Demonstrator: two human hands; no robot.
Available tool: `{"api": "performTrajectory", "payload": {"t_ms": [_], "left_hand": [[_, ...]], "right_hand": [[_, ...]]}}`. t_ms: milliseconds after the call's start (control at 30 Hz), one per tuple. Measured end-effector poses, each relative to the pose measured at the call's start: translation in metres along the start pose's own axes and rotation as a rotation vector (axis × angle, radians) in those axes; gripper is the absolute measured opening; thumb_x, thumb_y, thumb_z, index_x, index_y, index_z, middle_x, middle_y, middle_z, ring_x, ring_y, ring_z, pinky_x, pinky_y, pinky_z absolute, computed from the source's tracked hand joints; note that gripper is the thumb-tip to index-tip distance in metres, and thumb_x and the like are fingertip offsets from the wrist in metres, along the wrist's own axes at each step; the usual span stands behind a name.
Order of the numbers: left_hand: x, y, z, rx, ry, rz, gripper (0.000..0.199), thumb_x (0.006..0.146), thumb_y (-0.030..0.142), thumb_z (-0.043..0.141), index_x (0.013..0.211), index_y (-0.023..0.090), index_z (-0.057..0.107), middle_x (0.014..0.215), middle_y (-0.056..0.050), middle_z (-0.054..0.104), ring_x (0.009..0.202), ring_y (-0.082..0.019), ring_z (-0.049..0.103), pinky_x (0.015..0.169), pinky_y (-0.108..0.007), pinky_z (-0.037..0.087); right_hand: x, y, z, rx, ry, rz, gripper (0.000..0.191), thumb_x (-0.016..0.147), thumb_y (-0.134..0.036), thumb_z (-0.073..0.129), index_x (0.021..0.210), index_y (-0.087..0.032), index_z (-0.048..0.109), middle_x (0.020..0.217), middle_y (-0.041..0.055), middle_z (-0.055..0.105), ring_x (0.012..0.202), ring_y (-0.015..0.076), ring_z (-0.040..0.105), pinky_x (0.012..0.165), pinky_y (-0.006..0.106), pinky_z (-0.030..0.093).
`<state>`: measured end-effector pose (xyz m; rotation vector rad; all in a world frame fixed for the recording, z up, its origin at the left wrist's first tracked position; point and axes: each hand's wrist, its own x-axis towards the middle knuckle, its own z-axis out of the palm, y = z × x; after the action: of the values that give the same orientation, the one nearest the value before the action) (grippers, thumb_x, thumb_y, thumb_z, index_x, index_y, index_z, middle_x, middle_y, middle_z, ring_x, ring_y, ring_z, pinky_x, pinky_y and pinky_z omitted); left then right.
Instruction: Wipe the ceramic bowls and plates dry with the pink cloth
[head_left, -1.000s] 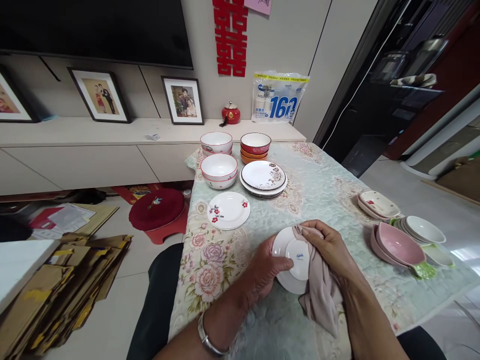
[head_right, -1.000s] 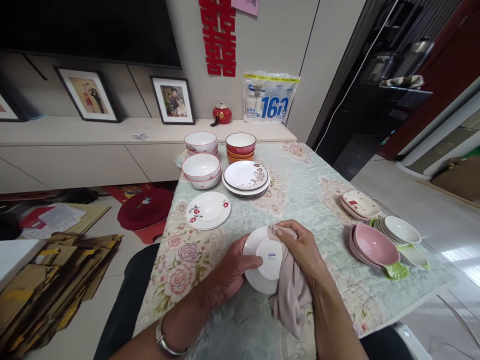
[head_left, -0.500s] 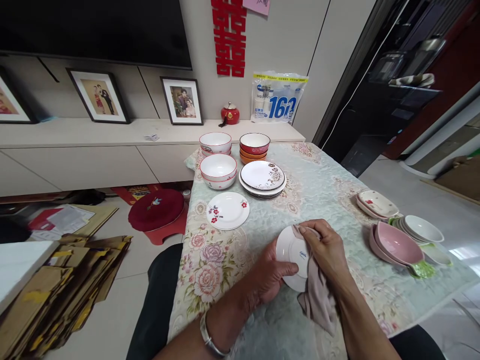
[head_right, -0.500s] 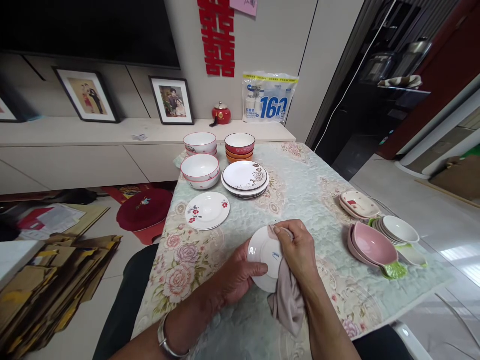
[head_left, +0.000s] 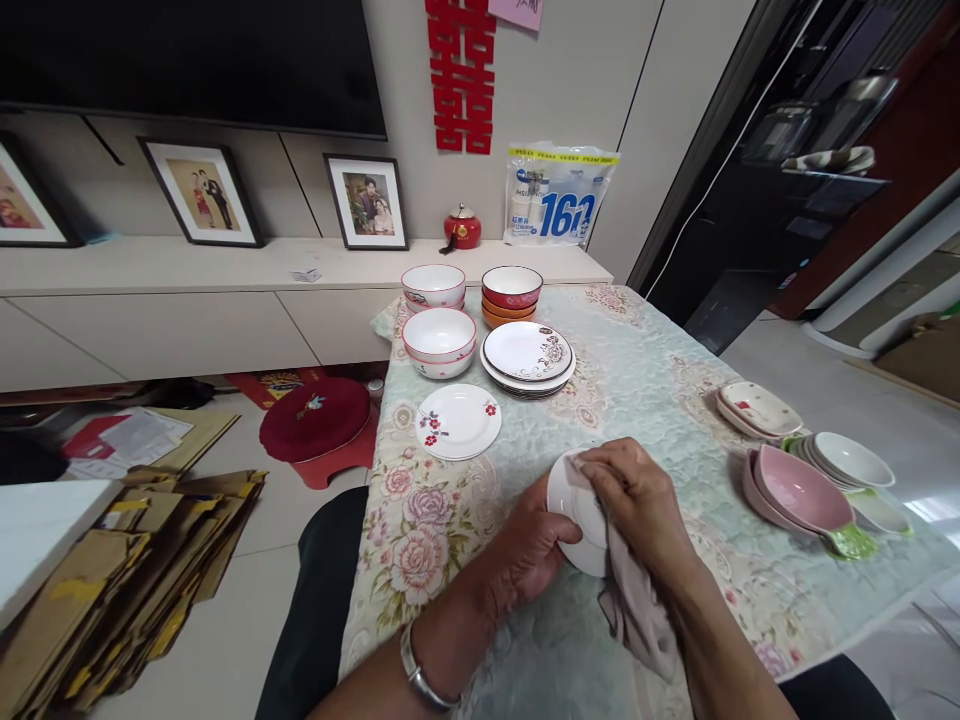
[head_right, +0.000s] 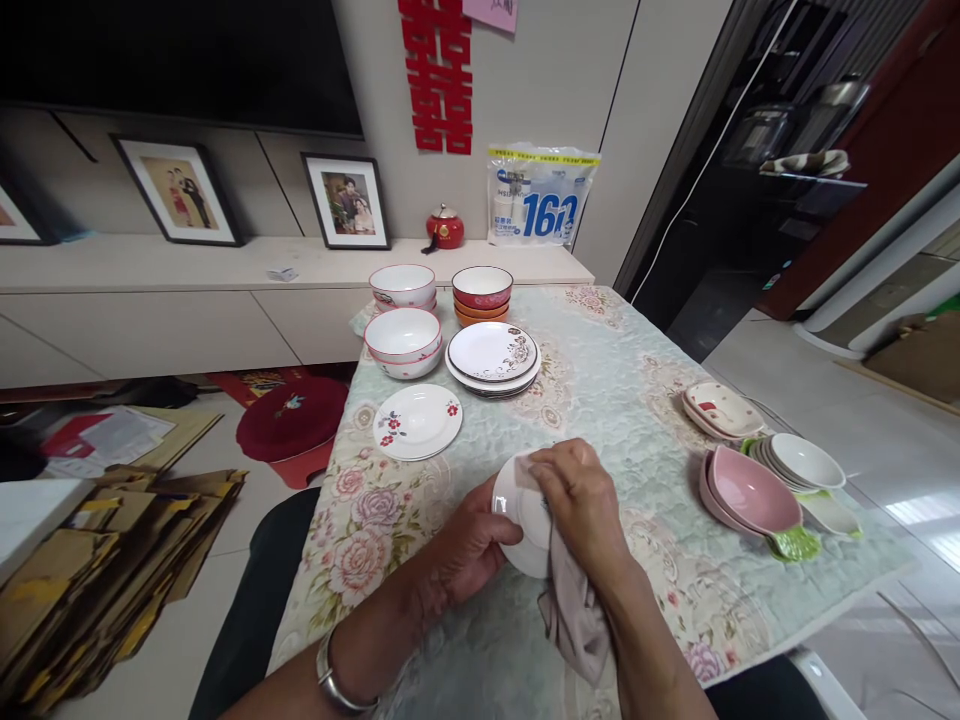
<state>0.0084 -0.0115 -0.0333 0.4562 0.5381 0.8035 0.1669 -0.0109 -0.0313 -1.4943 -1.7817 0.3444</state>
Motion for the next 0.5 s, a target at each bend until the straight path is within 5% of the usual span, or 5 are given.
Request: {"api": "performTrajectory", "payload": {"t_ms": [167,500], "left_hand": [[0.006,0.001,-0.005,-0.086,0.063,0.080,0.058,0.051,0.002,0.059,0.106,0.015,0.069,0.087,-0.004,0.072,0.088,-0.022,0.063,0.078,-0.030,0.045],[0.004,0.003,-0.003,-0.063,0.042,0.092,0.059,0.048,0.000,0.052,0.103,0.015,0.068,0.086,-0.004,0.071,0.086,-0.021,0.064,0.069,-0.026,0.043]], "right_hand": [[-0.002,0.022,-0.004,-0.097,0.012,0.191,0.016,0.090,-0.035,0.059,0.090,-0.022,0.068,0.091,0.0049,0.066,0.085,0.0218,0.062,0.077,0.036,0.047],[-0.006,-0.018,0.002,0.065,-0.189,-0.076,0.015,0.094,-0.021,0.051,0.093,-0.024,0.066,0.092,0.0036,0.065,0.087,0.0186,0.063,0.076,0.031,0.048]]}}
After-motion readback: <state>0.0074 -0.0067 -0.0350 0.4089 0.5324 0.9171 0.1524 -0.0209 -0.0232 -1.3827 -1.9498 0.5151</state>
